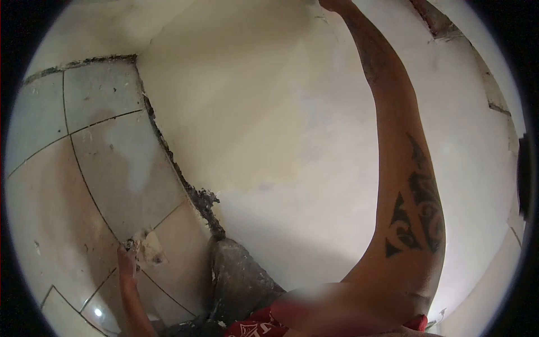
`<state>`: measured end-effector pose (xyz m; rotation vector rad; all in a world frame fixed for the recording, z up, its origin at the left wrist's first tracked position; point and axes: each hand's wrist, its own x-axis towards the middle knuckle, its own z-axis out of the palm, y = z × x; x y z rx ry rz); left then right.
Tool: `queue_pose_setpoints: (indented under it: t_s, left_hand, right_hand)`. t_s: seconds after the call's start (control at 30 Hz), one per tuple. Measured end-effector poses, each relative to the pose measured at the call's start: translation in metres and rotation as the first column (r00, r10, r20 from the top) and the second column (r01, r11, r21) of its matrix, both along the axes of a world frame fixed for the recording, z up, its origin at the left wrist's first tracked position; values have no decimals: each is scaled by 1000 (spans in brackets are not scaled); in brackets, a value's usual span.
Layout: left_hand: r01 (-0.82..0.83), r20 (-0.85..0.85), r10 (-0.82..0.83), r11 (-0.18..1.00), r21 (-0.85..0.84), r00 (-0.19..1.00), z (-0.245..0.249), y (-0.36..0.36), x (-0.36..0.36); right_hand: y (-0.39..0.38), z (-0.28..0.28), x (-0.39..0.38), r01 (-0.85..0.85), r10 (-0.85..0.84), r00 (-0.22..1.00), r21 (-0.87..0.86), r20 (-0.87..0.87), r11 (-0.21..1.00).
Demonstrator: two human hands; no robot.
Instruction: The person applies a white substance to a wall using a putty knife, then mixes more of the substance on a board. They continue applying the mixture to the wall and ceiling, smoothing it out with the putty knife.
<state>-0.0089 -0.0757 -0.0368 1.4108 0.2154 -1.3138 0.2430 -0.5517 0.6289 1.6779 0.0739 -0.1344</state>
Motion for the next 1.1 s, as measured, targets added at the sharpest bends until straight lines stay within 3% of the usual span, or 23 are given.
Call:
queue_pose_setpoints:
  t_s: [0.1,0.13,0.2,0.3,0.6,0.7,0.8,0.9,1.0,1.1]
  left_hand:
    - [-5,9,5,1000,0,1000,-2,0,1]
    - [-6,11,6,1000,3,1000,-3,1,1]
    - [0,7,0,1000,2,1000,-4,1,-1]
    - [12,4,-12,1000,7,1000,-8,2,-5]
    - [45,-29,-45,999,-7,999,-17,-4,-5]
    - [54,-33,-54,999,-11,998,-18,-6,-2]
    - [63,-41,-64,998,-19,997,-20,-4,0]
    - [55,-49,-56,998,-16,997,-19,2,0]
    - [50,-35,-51,998,-24,998,-19,1,6]
    - [45,-24,-45,999,-24,999,-19,-2,8]
  right_hand:
    - [8,-4,-5,120,-119,992,-18,47,993]
    - [-9,1,-6,-52,49,996,-30,-78,998]
    - [-25,5,-25,-377,359,878,6,-317,926]
    - [51,-17,-71,91,-120,987,-249,-106,964]
    - [89,-12,-213,42,-89,982,-271,-164,962]
    - [117,-20,-258,121,-164,974,-252,-159,960]
    - [131,-22,-292,132,-150,974,-115,-167,985]
    - [176,-27,-291,391,-387,912,9,-134,920]
    - [192,-17,-240,298,-285,950,98,-128,949]
    - [161,-6,-168,17,-8,992,77,-125,997]
